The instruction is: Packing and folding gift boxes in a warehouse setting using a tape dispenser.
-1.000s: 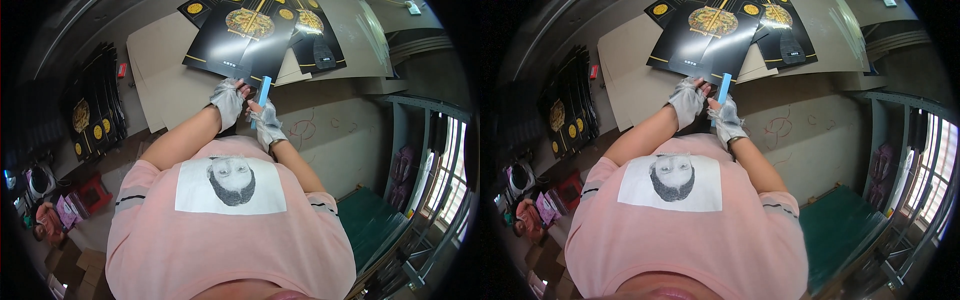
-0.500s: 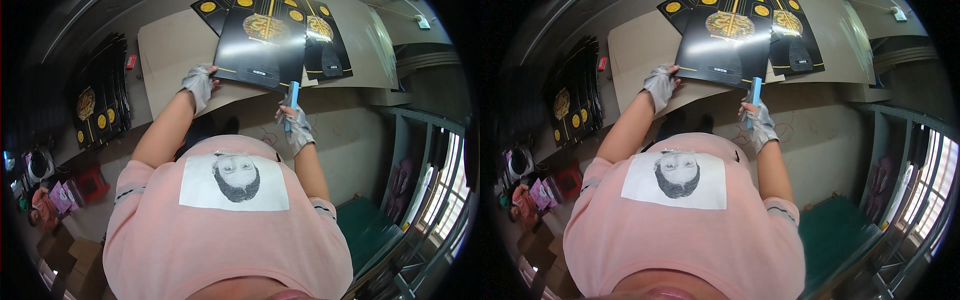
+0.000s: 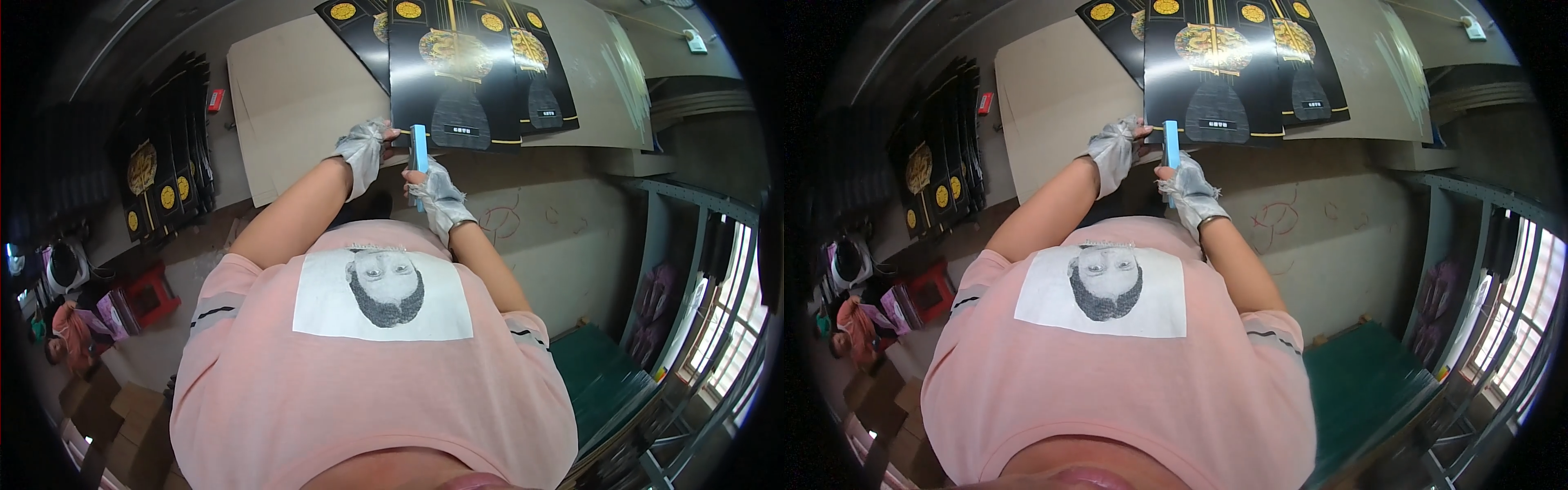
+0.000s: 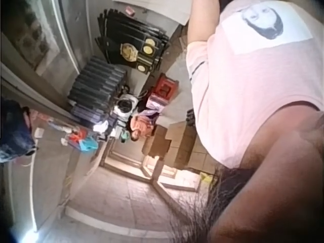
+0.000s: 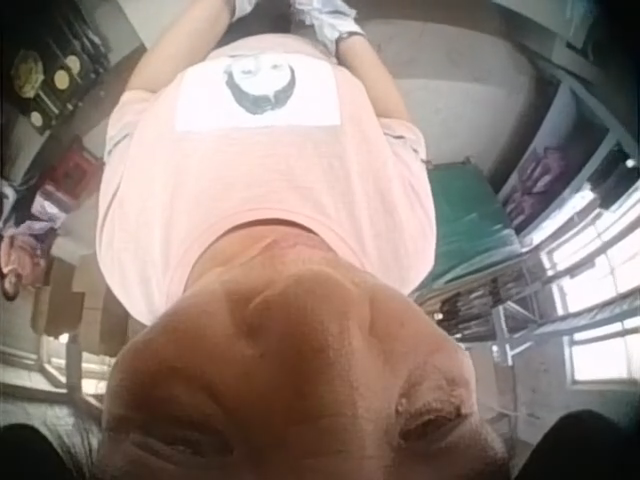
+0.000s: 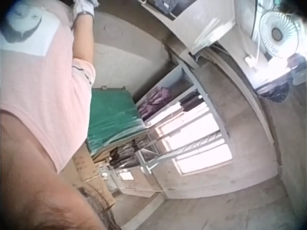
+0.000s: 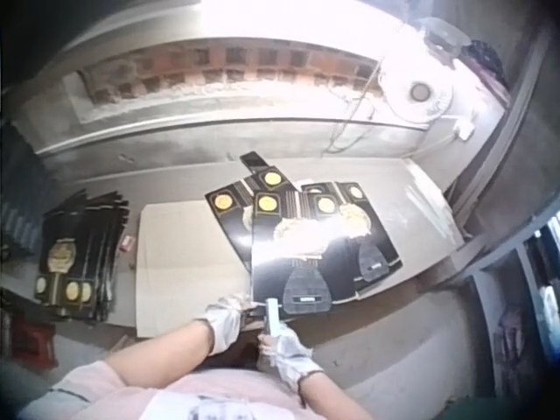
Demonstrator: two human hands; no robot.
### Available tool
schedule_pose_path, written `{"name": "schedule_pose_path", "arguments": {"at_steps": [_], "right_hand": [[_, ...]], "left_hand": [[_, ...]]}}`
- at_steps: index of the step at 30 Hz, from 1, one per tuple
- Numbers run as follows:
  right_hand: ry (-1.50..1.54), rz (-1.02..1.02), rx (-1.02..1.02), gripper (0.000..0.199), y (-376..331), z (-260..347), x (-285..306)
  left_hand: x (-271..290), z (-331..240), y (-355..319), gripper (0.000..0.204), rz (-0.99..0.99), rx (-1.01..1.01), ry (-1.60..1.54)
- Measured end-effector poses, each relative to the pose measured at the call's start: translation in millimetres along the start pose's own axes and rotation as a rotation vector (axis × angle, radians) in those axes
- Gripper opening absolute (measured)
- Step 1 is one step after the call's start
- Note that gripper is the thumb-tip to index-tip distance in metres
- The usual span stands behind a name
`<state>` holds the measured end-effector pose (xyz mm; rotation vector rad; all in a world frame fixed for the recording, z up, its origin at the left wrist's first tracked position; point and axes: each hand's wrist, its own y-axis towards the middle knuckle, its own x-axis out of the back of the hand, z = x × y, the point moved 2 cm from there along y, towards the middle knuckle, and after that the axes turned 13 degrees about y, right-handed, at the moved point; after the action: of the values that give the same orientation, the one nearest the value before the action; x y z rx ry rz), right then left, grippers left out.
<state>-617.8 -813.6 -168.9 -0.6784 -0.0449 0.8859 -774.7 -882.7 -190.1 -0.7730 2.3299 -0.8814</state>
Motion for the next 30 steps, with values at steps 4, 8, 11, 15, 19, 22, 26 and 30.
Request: {"name": "schedule_pose_path", "arguments": {"at_steps": [4, 8, 11, 15, 19, 22, 26, 30], "right_hand": [[-0.178, 0.02, 0.023, 0.016, -2.5, 7.3, -2.3], [-0.098, -0.157, -0.061, 0.013, -11.2, 26.2, 1.5], [0.196, -0.194, -0.136, 0.019, 13.7, 49.9, 32.2], [0.562, -0.228, -0.009, 0.032, -9.8, 84.7, 8.5], [0.595, -0.203, -0.02, 0.03, -38.2, 64.5, -4.0], [0.494, -0.022, -0.208, 0.028, -23.0, 30.6, 3.0], [0.293, 0.05, -0.304, 0.027, -2.2, 12.4, -9.6], [0.139, 0.092, -0.297, 0.028, 13.0, 9.0, -22.1]], "left_hand": [[3.4, -5.6, -10.1, 0.021, 0.076, -0.058, -0.078], [4.9, -6.4, -16.6, 0.021, 0.077, -0.169, 0.258], [33.7, -29.3, -32.5, 0.031, -0.282, -0.577, 0.605], [139.1, -52.5, -95.1, 0.053, -0.978, -0.757, 1.383], [238.2, -56.9, -195.8, 0.08, -1.375, -0.046, 1.606], [333.9, 4.2, -224.2, 0.095, -1.24, 0.301, 1.56], [273.0, -5.0, -249.4, 0.094, -0.944, 0.25, 1.763], [246.3, 8.6, -250.1, 0.07, -1.061, -0.02, 1.9]]}}
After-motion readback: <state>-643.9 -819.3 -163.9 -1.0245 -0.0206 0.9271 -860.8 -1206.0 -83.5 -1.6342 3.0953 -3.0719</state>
